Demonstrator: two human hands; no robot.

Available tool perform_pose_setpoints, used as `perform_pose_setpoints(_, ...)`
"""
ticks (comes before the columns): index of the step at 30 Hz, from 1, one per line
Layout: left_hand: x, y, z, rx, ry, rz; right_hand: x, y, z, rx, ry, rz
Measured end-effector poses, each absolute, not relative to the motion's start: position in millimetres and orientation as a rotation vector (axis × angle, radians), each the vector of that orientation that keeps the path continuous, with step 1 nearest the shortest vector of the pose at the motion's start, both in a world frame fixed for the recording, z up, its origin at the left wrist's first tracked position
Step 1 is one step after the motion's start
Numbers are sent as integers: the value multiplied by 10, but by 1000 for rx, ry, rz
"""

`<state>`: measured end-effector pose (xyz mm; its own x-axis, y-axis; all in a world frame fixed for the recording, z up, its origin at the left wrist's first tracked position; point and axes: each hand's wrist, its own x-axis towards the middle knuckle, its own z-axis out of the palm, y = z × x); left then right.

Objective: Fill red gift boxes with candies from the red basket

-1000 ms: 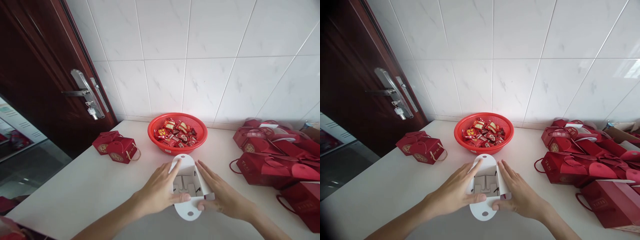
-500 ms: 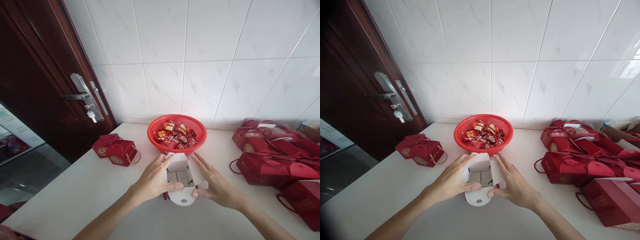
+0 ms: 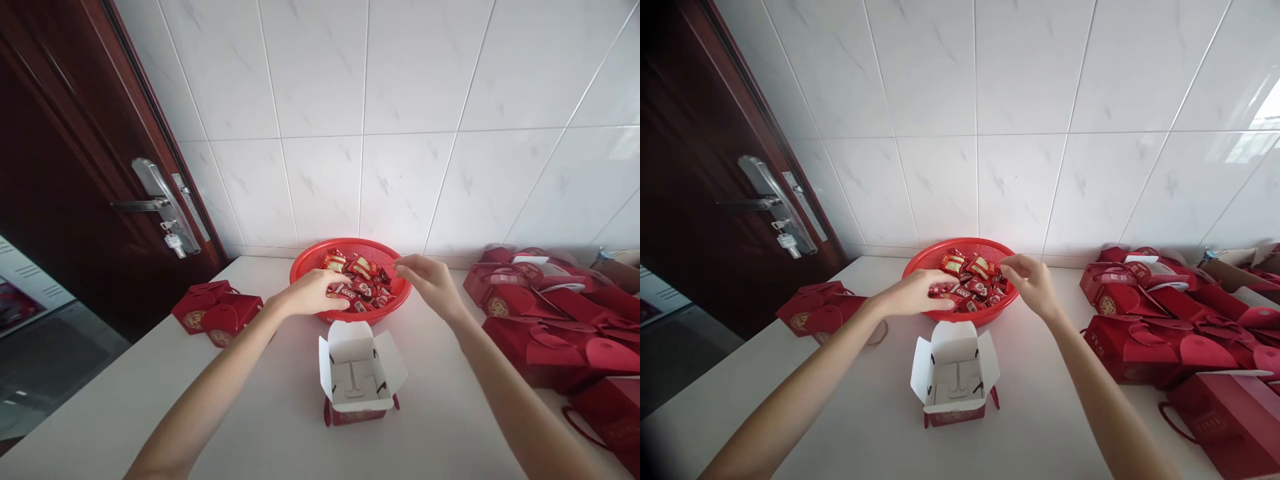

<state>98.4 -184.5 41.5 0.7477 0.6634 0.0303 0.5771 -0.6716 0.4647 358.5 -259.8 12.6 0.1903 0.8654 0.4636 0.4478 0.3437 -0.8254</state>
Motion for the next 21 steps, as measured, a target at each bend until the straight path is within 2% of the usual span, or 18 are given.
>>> perform_pose_setpoints(4, 1362, -1452, 216, 2708, 681, -123, 3386, -2136, 66, -1305, -1427, 542)
perform_pose_setpoints(9, 1541, -1311, 27, 2743, 888, -316, 3250, -1855, -55, -1399, -1533, 554)
perform_pose_setpoints(12, 1567, -1274, 17, 2801, 828, -453, 3264, -1815, -114, -1506, -1601, 561)
perform_pose_setpoints(21, 1600, -950, 52, 2908, 947, -106, 3306, -1813, -178, -1705, -1950, 693)
